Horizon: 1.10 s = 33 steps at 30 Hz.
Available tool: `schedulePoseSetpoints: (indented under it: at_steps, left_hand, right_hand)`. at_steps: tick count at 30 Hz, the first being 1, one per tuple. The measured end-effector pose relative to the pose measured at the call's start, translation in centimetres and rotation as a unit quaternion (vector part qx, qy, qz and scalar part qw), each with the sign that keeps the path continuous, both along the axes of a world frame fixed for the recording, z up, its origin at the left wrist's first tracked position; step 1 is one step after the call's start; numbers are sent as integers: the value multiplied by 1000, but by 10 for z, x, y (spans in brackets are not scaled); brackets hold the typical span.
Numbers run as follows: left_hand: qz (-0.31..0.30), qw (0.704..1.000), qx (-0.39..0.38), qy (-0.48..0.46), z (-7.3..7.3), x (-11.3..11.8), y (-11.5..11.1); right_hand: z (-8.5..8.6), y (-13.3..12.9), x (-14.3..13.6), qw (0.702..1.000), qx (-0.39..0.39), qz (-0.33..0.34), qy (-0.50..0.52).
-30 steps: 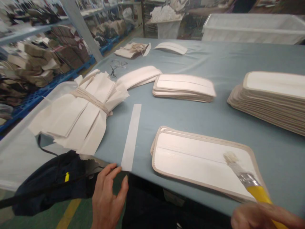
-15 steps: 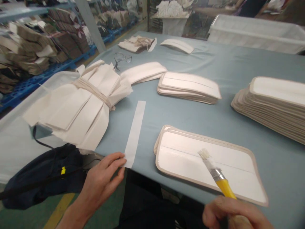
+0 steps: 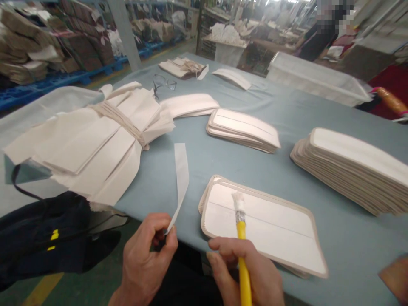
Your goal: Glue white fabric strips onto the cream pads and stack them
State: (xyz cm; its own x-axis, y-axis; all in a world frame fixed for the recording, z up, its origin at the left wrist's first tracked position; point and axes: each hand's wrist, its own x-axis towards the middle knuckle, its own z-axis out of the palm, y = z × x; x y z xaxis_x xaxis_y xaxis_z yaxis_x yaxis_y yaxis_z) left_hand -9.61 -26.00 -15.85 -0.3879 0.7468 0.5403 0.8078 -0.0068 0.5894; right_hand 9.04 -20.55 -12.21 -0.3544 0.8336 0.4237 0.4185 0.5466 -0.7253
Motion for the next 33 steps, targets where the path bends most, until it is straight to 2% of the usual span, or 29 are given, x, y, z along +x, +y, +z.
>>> schedulePoseSetpoints:
  at_steps: [4,8,13,16,22,28,31,32,33]
  left_hand:
    - [-21,998,49,-28,5,28,4]
    - [-61,994,76,-44,6,46,11]
    - [-100,990,87,-44,8,63,18]
    - [-106,989,97,-35,6,71,19]
    - [-119,986,115,-8,1,79,19]
    - [-110,988,105,-2,0,83,19]
    - [-110,987,87,-82,-1,81,7]
    - [-122,979,54,-155,-1,81,1]
    - [-138,956,1,-258,1,81,-5]
  right_hand:
    - [-5,5,-9,999,-1,5,-32]
    - [-7,1,-2,998,-38,-22,-45]
    - [-9,-10,12,992,-65,-108,-27]
    - [-8,-14,15,985,-82,-148,-20]
    - [0,-14,14,979,-100,-176,-32]
    - [-2,-8,17,977,-146,-157,-22]
    - [-3,-7,18,978,-124,-166,-15]
    - [-1,-7,18,979,-111,-173,-12]
    - [1,-7,17,979,-101,-176,-5]
